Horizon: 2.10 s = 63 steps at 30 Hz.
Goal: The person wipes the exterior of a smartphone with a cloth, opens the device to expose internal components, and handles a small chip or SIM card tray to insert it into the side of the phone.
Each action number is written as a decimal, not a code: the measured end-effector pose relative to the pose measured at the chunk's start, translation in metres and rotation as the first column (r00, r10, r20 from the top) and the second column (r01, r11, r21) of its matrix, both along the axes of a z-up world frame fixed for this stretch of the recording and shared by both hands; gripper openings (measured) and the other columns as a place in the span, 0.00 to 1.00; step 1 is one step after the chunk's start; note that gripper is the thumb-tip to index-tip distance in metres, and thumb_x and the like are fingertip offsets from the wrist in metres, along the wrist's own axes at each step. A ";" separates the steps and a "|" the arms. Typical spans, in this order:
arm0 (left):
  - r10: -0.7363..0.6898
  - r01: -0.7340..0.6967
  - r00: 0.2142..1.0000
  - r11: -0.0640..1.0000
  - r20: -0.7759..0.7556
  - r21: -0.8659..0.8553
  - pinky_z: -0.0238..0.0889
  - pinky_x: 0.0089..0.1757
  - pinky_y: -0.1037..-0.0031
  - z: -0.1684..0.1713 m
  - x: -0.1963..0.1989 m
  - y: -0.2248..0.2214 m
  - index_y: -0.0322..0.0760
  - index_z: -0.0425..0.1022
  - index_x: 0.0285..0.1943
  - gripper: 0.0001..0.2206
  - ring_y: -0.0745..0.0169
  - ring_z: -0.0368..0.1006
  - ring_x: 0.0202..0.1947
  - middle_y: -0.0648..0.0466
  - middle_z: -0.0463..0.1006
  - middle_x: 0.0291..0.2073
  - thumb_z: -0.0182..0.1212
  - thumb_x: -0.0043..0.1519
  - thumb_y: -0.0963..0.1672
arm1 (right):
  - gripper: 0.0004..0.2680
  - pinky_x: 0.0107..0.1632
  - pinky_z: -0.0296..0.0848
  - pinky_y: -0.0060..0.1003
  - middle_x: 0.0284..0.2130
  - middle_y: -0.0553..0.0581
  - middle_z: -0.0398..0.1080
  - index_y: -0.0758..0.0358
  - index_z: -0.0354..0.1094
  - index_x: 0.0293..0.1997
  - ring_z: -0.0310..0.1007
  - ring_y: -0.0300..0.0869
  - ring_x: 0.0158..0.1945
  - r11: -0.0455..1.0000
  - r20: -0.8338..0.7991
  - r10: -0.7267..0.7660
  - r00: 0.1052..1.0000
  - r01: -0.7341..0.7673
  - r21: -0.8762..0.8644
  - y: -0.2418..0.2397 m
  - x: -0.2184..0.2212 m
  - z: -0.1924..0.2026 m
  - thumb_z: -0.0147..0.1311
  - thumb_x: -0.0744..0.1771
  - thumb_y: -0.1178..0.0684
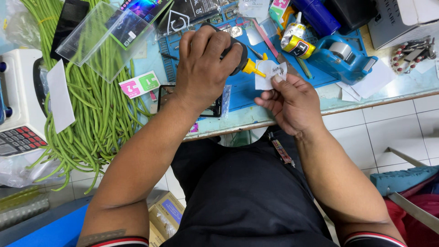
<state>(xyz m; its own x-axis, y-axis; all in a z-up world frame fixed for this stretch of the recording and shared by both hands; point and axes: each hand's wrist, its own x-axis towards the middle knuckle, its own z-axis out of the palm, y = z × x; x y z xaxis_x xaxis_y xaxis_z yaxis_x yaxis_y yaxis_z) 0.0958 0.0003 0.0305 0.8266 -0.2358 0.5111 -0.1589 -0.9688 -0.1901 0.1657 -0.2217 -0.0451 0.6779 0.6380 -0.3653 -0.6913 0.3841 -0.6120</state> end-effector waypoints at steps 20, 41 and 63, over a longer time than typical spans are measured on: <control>-0.079 -0.270 0.940 0.417 -0.330 -0.868 0.65 0.58 0.66 -0.044 0.034 0.026 0.38 0.69 0.62 0.30 0.53 0.74 0.57 0.51 0.76 0.54 0.80 0.51 0.43 | 0.08 0.48 0.81 0.43 0.38 0.58 0.75 0.70 0.70 0.52 0.76 0.39 0.37 0.989 0.002 0.018 1.000 -0.018 0.145 -0.006 0.008 -0.004 0.48 0.73 0.56; -0.100 0.044 0.991 -0.360 0.085 -0.932 0.72 0.47 0.75 0.011 -0.048 0.046 0.30 0.77 0.49 0.08 0.69 0.75 0.42 0.53 0.80 0.43 0.68 0.63 0.36 | 0.07 0.48 0.78 0.48 0.40 0.55 0.74 0.66 0.71 0.52 0.75 0.42 0.40 1.000 0.016 -0.026 1.000 0.026 -0.007 -0.019 0.010 -0.034 0.48 0.73 0.56; -0.030 0.016 0.999 -0.549 0.039 -0.836 0.69 0.43 0.71 0.003 -0.058 0.037 0.30 0.77 0.51 0.10 0.65 0.73 0.40 0.50 0.79 0.42 0.59 0.71 0.45 | 0.07 0.50 0.77 0.50 0.44 0.58 0.74 0.68 0.69 0.56 0.74 0.43 0.42 0.997 0.043 -0.028 0.999 0.025 0.075 -0.021 0.006 -0.040 0.47 0.74 0.58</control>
